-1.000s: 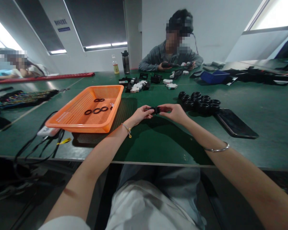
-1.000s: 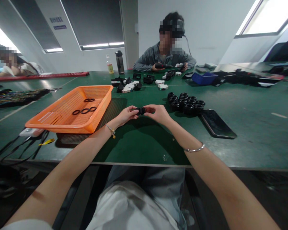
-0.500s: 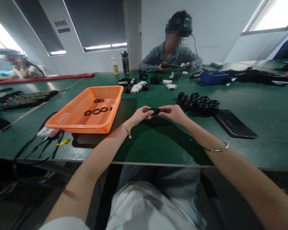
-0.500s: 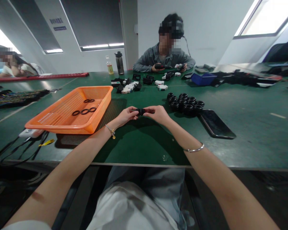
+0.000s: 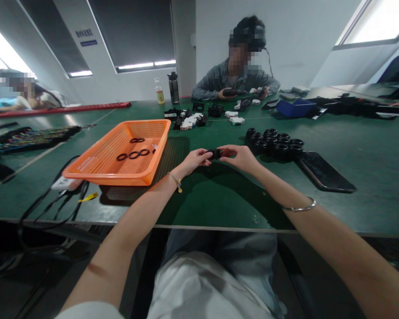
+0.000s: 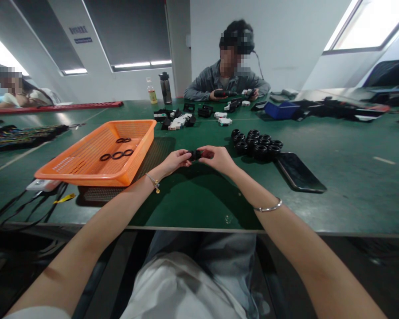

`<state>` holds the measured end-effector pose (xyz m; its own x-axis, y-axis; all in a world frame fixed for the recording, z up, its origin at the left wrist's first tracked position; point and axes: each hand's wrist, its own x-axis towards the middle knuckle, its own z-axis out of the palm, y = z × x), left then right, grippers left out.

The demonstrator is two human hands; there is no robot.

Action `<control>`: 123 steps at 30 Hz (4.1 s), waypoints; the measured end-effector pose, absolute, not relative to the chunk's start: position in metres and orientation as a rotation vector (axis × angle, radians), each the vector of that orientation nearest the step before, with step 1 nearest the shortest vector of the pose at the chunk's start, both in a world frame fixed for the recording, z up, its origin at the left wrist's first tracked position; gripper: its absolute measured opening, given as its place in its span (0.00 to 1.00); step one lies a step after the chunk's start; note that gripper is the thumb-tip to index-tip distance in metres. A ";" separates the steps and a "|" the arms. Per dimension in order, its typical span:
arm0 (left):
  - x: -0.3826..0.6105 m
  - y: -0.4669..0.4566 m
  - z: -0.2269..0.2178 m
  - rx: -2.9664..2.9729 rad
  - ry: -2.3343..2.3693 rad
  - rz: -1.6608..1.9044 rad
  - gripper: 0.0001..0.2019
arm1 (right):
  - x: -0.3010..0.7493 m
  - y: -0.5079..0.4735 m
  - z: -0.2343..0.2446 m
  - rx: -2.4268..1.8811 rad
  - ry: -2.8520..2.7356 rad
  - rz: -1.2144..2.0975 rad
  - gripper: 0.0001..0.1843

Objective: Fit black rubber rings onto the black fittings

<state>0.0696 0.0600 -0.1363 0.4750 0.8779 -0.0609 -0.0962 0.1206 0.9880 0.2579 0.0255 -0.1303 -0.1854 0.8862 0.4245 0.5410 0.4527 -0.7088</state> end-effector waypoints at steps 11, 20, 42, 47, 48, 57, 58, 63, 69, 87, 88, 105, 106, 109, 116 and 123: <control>0.068 0.060 -0.139 1.272 0.782 0.855 0.10 | 0.259 0.028 -0.133 -1.222 -1.878 0.467 0.15; 0.069 0.061 -0.138 1.269 0.795 0.858 0.11 | 0.254 0.025 -0.130 -1.250 -1.846 0.500 0.18; 0.070 0.060 -0.137 1.275 0.822 0.835 0.09 | 0.257 0.024 -0.127 -1.207 -1.887 0.353 0.15; 0.070 0.058 -0.136 1.278 0.816 0.837 0.09 | 0.258 0.026 -0.128 -1.219 -1.890 0.353 0.14; 0.070 0.058 -0.136 1.279 0.820 0.837 0.09 | 0.258 0.026 -0.129 -1.220 -1.893 0.362 0.14; 0.071 0.058 -0.135 1.273 0.832 0.821 0.08 | 0.255 0.024 -0.127 -1.243 -1.861 0.422 0.18; 0.071 0.059 -0.135 1.274 0.830 0.815 0.08 | 0.256 0.024 -0.126 -1.233 -1.866 0.429 0.17; 0.071 0.058 -0.134 1.260 0.830 0.813 0.08 | 0.258 0.023 -0.125 -1.206 -1.903 0.437 0.20; 0.071 0.058 -0.134 1.253 0.817 0.818 0.09 | 0.258 0.023 -0.125 -1.242 -1.907 0.406 0.17; 0.070 0.059 -0.136 1.264 0.821 0.824 0.09 | 0.252 0.023 -0.128 -1.242 -1.910 0.365 0.18; 0.070 0.059 -0.135 1.260 0.823 0.825 0.08 | 0.252 0.022 -0.127 -1.238 -1.919 0.351 0.17; 0.071 0.058 -0.136 1.257 0.797 0.826 0.07 | 0.254 0.024 -0.127 -1.221 -1.970 0.248 0.12; 0.070 0.059 -0.136 1.258 0.796 0.827 0.07 | 0.254 0.024 -0.127 -1.225 -1.969 0.248 0.12; 0.070 0.060 -0.137 1.258 0.793 0.827 0.09 | 0.253 0.023 -0.128 -1.241 -1.957 0.267 0.11; 0.070 0.058 -0.135 1.255 0.788 0.825 0.10 | 0.250 0.023 -0.129 -1.252 -1.895 0.339 0.17; 0.071 0.056 -0.132 1.248 0.801 0.821 0.07 | 0.251 0.022 -0.129 -1.206 -1.876 0.447 0.15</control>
